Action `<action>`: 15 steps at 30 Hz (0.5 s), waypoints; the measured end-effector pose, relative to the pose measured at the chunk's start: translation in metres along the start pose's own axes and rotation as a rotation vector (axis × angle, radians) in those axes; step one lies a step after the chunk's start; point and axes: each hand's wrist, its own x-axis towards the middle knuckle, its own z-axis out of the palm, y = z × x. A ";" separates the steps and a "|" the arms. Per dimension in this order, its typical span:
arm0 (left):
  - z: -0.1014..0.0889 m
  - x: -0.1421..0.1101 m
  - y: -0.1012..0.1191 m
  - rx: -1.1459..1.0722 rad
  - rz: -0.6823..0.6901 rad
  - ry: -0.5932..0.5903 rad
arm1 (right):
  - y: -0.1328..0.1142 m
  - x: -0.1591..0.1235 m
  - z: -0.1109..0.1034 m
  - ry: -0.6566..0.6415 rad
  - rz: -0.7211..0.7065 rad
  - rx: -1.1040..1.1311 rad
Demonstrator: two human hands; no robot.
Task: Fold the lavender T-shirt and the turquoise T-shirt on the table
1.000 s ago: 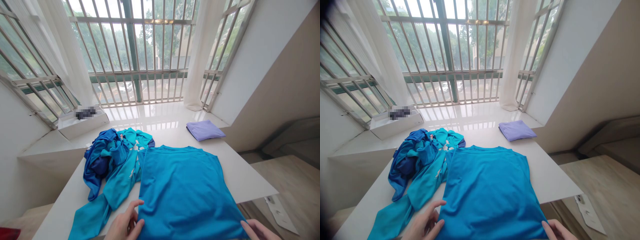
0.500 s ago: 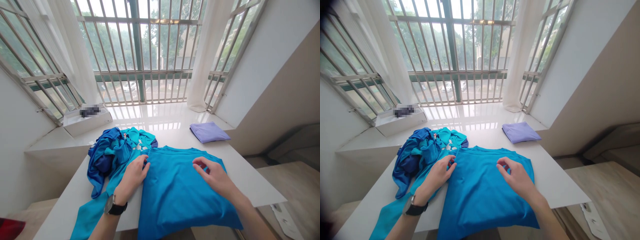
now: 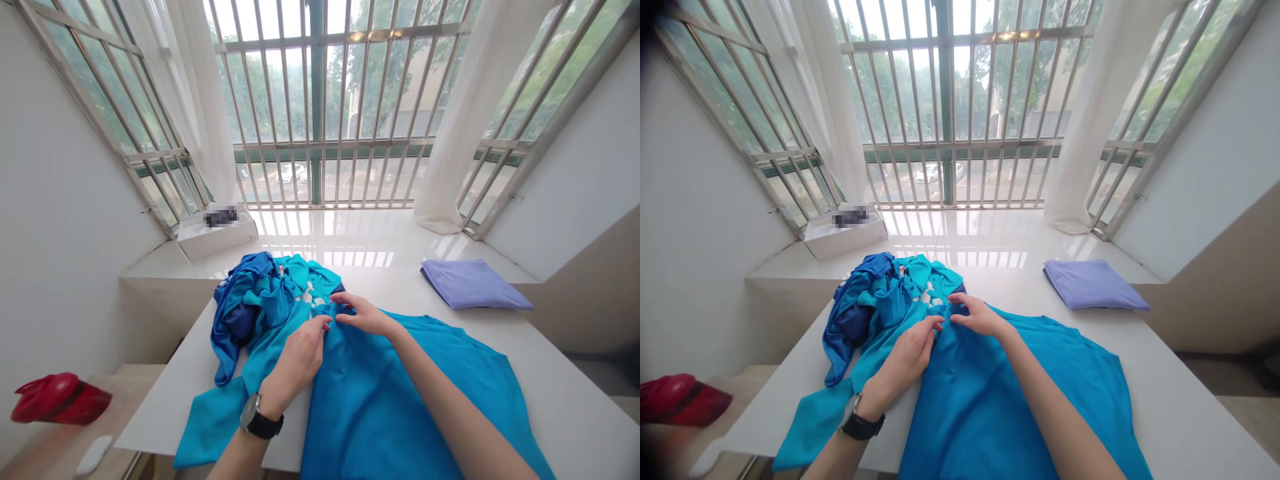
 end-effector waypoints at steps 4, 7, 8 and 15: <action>-0.012 0.024 -0.005 0.090 0.023 0.010 | 0.007 0.000 -0.005 -0.010 -0.020 0.030; -0.023 0.044 -0.005 0.229 0.050 -0.057 | 0.005 -0.001 -0.005 -0.015 -0.064 0.024; -0.026 0.049 -0.005 0.281 0.062 -0.094 | 0.004 -0.002 -0.006 -0.014 -0.078 0.017; -0.026 0.078 0.007 0.520 0.207 -0.264 | -0.019 -0.023 -0.037 -0.170 -0.110 0.241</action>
